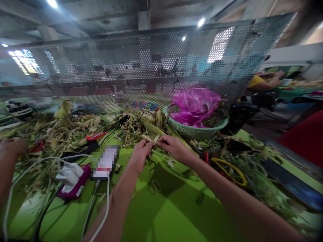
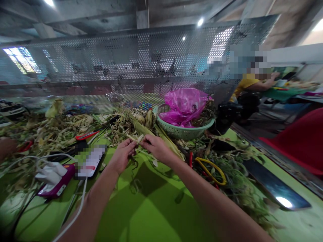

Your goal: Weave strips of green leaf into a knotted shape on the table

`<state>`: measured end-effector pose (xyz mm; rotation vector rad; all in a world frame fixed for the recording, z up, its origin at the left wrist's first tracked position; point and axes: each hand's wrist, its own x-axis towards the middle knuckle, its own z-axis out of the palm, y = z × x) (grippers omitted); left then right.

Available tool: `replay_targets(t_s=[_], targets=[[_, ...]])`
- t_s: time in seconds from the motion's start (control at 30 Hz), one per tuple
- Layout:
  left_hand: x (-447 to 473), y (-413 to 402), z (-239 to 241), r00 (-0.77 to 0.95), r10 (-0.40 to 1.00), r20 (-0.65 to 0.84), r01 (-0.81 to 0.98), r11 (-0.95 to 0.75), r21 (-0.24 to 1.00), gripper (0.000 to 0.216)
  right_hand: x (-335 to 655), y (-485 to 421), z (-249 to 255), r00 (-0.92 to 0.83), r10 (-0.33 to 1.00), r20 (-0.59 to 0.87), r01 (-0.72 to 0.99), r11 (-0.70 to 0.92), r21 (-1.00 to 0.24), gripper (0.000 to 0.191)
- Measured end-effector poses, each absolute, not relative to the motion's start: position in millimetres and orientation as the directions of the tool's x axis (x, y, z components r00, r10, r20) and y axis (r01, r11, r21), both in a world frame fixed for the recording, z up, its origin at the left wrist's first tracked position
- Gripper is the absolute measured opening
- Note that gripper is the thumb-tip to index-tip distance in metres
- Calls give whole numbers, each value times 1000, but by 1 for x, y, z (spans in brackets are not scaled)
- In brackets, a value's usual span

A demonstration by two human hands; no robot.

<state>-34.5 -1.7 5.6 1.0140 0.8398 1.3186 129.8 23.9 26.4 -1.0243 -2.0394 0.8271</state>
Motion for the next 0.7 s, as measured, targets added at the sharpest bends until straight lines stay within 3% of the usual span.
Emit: replay_targets(t_s=[0.17, 0.33, 0.5, 0.7], targets=[[-38, -2, 7, 94, 995, 38, -370, 0, 929, 32, 128, 24, 24, -419, 856, 304, 385, 470, -794, 29], [-40, 0, 7, 132, 987, 93, -237, -60, 970, 29, 128, 25, 24, -415, 857, 306, 310, 449, -838, 27], [-37, 0, 4, 150, 984, 92, -113, -75, 991, 26, 129, 22, 25, -345, 853, 390, 360, 505, -785, 18], [-33, -2, 3, 219, 970, 103, -163, -68, 984, 27, 128, 20, 23, -276, 830, 485, 459, 557, -693, 13]])
